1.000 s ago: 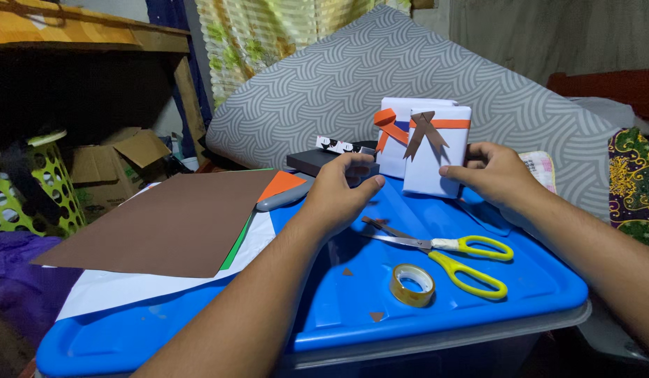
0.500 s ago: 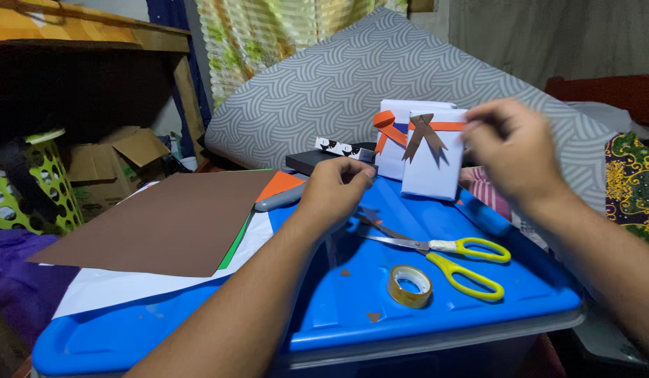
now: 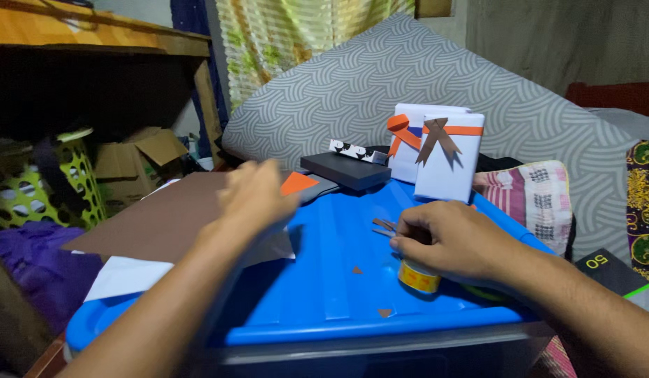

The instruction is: The person cuts a brown paper ribbon, folds it into a bow, and tapes it onto a white-wrapped box. They then place a small rectangular box onto a sheet of white paper and begin to fold the paper around it.

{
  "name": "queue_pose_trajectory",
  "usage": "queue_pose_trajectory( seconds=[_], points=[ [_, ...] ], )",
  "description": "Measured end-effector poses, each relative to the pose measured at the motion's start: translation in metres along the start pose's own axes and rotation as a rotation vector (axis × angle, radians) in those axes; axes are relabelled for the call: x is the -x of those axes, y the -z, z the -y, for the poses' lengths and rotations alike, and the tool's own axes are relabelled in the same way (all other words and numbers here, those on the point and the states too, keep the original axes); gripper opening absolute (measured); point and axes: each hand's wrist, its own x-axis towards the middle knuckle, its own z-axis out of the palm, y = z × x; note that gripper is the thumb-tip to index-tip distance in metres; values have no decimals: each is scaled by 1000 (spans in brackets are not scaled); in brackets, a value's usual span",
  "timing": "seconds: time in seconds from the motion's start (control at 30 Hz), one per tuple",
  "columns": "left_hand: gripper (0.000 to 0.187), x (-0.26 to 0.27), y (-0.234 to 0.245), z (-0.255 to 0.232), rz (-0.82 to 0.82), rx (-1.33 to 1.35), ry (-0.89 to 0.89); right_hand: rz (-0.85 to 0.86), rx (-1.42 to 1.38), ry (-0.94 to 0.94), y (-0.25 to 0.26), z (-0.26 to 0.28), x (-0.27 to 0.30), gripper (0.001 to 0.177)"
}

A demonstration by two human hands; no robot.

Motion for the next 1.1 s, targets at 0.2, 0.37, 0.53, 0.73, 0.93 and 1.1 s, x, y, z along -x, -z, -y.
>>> queue_pose_trajectory(
  seconds=[0.2,0.37,0.53,0.73,0.93,1.1],
  points=[
    [68,50,39,28,270,-86,308,-12,-247,-57,-5,-5,3,34],
    [42,46,33,46,137,-98,141,-30,-219,-26,-5,-8,3,28],
    [40,17,44,75,89,38,207,-6,-201,85,6,1,-9,26],
    [43,12,62,103,-116,124,169,175,-252,172,-12,51,-44,27],
    [42,10,70,113,-98,229,191,31,-78,516,-56,92,-77,48],
    [43,6,64,117,-96,237,101,-125,24,728,-82,116,-93,42]
  ],
)
